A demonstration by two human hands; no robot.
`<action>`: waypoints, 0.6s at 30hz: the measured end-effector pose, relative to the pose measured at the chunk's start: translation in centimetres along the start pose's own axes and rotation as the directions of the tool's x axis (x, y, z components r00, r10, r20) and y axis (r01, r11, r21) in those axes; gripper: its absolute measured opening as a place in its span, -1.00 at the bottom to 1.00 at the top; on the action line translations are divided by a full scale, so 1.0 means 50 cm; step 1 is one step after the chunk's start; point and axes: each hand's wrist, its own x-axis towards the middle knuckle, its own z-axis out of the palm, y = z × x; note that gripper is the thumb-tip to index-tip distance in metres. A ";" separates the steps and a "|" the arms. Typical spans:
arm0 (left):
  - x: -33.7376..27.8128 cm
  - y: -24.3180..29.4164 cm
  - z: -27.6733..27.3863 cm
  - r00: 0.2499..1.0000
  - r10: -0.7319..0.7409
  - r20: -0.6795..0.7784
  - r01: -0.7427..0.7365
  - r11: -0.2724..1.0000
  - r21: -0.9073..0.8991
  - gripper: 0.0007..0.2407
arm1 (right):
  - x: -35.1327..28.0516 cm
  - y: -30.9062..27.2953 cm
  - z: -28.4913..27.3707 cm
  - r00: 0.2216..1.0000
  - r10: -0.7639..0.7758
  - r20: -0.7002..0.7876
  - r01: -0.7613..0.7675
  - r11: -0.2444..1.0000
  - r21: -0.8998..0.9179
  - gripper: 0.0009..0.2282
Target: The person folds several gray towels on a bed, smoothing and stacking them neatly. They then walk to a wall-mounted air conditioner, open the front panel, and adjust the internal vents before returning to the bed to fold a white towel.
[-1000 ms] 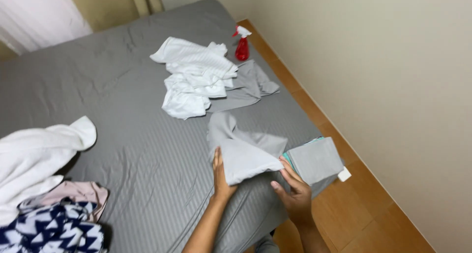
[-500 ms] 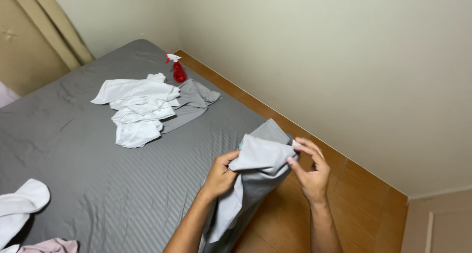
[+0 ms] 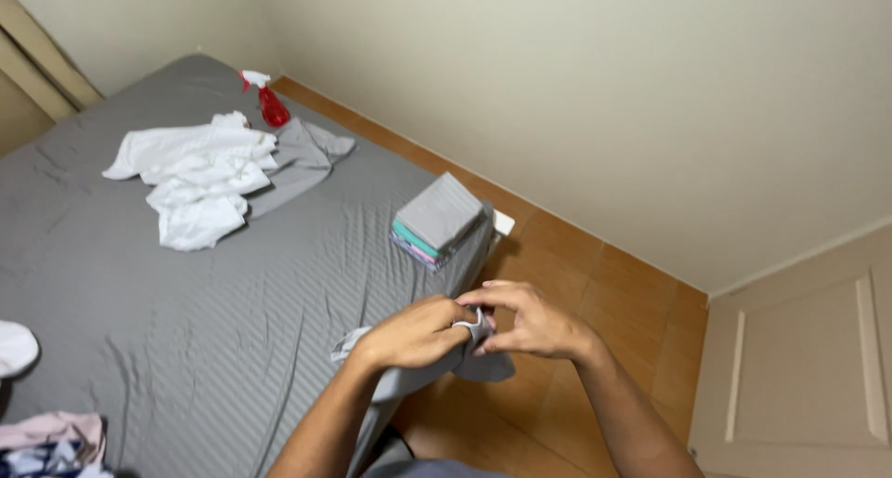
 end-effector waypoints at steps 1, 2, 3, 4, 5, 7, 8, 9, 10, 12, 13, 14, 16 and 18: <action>-0.008 0.021 0.020 1.000 -0.007 0.002 0.007 1.000 -0.011 -0.82 | -0.038 0.005 0.008 1.000 0.009 0.005 -0.009 1.000 0.009 -0.49; -0.011 0.040 0.032 0.994 -0.103 0.030 0.102 0.994 0.036 -0.82 | -0.066 0.014 0.009 0.995 0.095 0.013 -0.095 0.995 -0.017 -0.65; -0.014 0.060 0.043 0.978 -0.200 0.054 0.195 0.977 0.085 -0.81 | -0.092 0.022 0.009 0.983 0.181 0.020 -0.180 0.983 -0.045 -0.71; -0.021 0.069 0.057 0.977 -0.205 0.052 0.201 0.977 0.077 -0.81 | -0.114 -0.009 0.003 0.982 0.185 0.029 -0.183 0.982 -0.041 -0.71; -0.028 0.078 0.069 0.988 -0.152 0.007 0.152 0.988 0.039 -0.80 | -0.133 -0.040 -0.003 0.998 0.009 -0.070 -0.008 1.000 0.015 -0.72; -0.041 0.094 0.095 0.994 -0.104 -0.043 0.105 0.995 0.005 -0.79 | -0.165 -0.082 -0.013 0.972 -0.164 -0.170 0.175 0.983 0.057 -0.71; -0.043 0.100 0.107 0.990 0.024 -0.141 -0.027 0.999 -0.018 -0.79 | -0.175 -0.094 -0.019 0.950 -0.216 -0.224 0.249 0.960 0.131 -0.71; -0.045 0.106 0.118 0.959 0.149 -0.240 -0.161 0.987 -0.028 -0.79 | -0.184 -0.106 -0.025 0.923 -0.260 -0.282 0.322 0.925 0.201 -0.70; -0.045 0.111 0.129 0.958 0.152 -0.244 -0.163 0.986 -0.025 -0.79 | -0.210 -0.083 -0.024 0.924 -0.264 -0.279 0.324 0.925 0.198 -0.70; -0.048 0.120 0.144 0.918 0.136 -0.373 -0.199 0.971 -0.135 -0.77 | -0.255 -0.037 -0.022 0.979 -0.080 -0.189 0.182 0.762 0.621 -0.60; -0.058 0.094 0.160 0.916 0.136 -0.377 -0.199 0.971 -0.132 -0.77 | -0.268 -0.030 -0.027 0.979 -0.084 -0.185 0.183 0.762 0.621 -0.60; -0.069 0.067 0.173 0.935 -0.010 -0.353 -0.114 0.938 -0.326 -0.75 | -0.278 -0.022 -0.031 0.988 0.070 -0.140 0.008 0.872 0.489 -0.63; -0.086 0.039 0.187 0.940 -0.147 -0.307 -0.029 0.863 -0.504 -0.72 | -0.290 -0.018 -0.036 0.968 0.221 -0.115 -0.172 0.927 0.334 -0.66; -0.098 0.038 0.187 0.977 -0.211 -0.026 0.149 0.765 -0.627 -0.72 | -0.291 -0.024 -0.038 0.948 0.156 -0.278 -0.056 0.940 0.335 -0.70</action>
